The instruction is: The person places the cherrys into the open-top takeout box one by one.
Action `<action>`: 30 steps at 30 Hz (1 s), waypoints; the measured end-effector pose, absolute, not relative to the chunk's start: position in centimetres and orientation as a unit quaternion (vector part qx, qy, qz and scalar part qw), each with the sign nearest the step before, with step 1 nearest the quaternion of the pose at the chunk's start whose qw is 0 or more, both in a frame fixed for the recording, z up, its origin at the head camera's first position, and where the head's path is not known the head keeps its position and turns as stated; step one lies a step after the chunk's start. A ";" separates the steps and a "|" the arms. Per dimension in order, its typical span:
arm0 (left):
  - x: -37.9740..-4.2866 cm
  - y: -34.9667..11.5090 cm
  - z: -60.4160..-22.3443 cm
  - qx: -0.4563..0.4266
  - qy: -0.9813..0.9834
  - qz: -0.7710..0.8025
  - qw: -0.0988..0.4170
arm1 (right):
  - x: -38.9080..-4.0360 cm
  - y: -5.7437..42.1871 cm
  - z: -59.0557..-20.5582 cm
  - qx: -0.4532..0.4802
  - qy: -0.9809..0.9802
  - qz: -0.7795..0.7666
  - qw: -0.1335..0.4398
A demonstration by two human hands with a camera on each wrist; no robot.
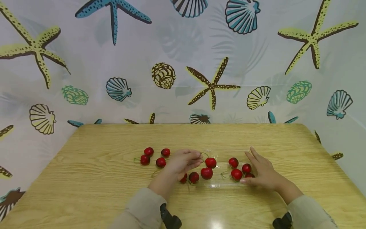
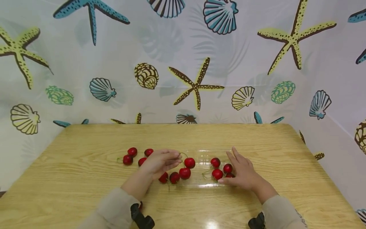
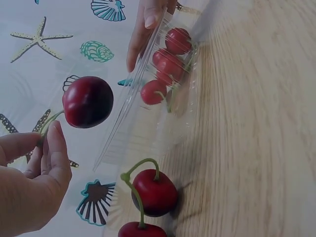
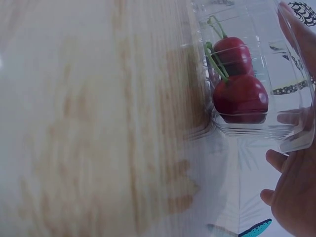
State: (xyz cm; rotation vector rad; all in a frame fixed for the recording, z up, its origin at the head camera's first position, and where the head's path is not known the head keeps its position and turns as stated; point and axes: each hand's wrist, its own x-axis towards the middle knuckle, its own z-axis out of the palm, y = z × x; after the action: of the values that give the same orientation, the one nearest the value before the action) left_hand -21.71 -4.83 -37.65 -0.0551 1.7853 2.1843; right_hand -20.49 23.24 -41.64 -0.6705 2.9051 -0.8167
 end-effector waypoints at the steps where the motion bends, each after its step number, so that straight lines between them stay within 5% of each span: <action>1: -21.7 -4.6 -37.7 -0.019 0.622 0.766 0.161 | -20.5 23.3 -41.7 -0.217 0.939 -0.264 0.025; 30: -23.0 1.1 -39.2 0.004 0.689 0.705 0.166 | -20.5 23.2 -41.8 -0.218 0.937 -0.271 0.015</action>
State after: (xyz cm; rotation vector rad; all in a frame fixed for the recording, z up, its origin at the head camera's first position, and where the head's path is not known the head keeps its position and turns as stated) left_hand -22.99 1.12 -39.18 0.0120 1.9626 2.0069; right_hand -20.54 23.22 -41.84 -0.6771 2.9178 -0.8446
